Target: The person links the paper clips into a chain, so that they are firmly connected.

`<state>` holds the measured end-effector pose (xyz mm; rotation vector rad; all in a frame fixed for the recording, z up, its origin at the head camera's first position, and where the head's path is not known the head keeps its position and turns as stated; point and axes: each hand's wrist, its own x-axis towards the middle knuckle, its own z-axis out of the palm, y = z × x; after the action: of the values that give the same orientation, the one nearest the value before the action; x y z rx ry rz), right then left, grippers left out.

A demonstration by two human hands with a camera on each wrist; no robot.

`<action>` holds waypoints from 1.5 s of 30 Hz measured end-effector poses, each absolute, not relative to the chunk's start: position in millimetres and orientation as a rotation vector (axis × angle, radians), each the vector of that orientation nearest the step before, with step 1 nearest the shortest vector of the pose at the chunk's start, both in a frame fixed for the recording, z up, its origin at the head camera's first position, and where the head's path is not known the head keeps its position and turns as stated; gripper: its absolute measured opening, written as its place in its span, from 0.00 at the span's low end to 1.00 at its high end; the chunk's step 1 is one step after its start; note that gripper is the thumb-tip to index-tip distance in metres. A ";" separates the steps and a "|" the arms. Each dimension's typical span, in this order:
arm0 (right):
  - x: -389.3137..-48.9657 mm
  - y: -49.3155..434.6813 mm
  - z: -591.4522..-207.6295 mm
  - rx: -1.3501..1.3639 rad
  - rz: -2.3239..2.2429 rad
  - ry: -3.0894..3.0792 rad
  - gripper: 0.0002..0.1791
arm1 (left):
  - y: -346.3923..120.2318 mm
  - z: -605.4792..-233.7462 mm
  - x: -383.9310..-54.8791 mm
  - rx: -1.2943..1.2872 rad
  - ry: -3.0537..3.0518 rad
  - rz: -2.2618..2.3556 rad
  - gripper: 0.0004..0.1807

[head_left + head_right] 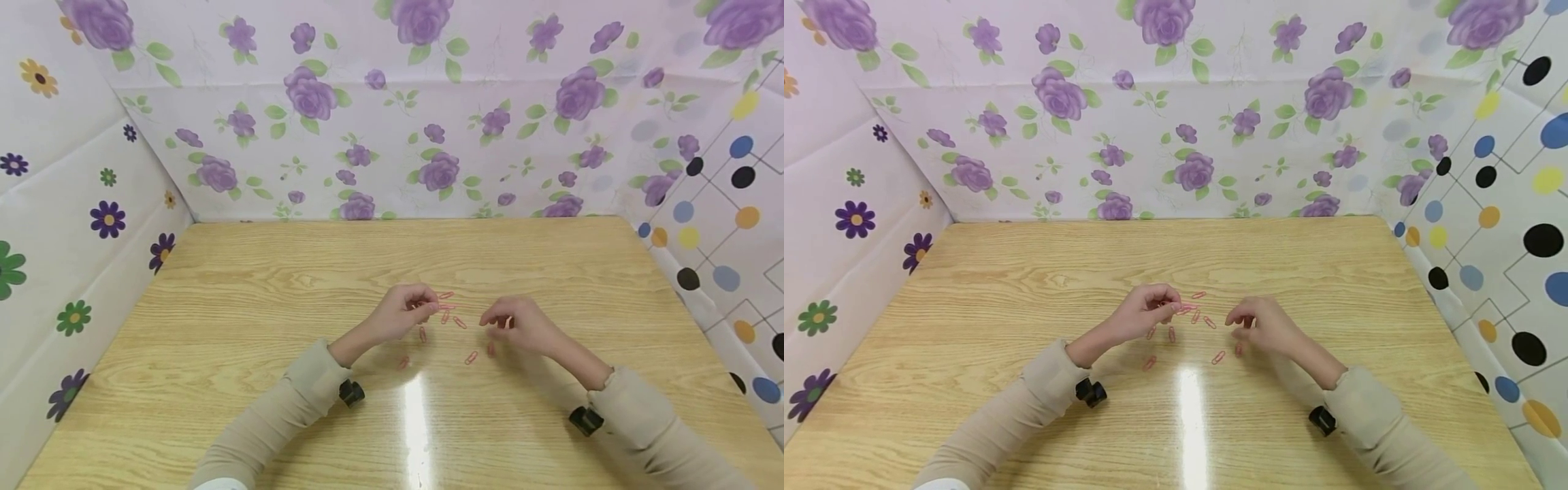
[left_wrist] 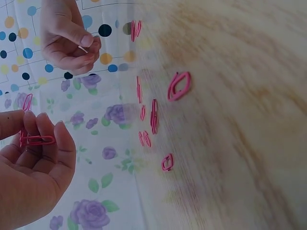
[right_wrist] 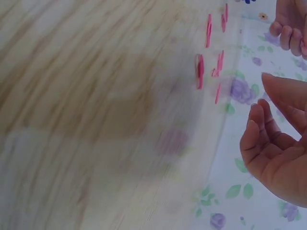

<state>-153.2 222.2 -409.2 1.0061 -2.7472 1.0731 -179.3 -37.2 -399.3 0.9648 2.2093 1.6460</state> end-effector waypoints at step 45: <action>-168.4 233.3 -431.0 1.053 1.204 -3.102 0.07 | -82.0 -376.0 -191.6 0.858 2.331 1.520 0.07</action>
<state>-168.4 233.3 -431.0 1.0525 -3.1018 1.2037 -191.6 -82.0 -376.0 0.8577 2.3307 1.5196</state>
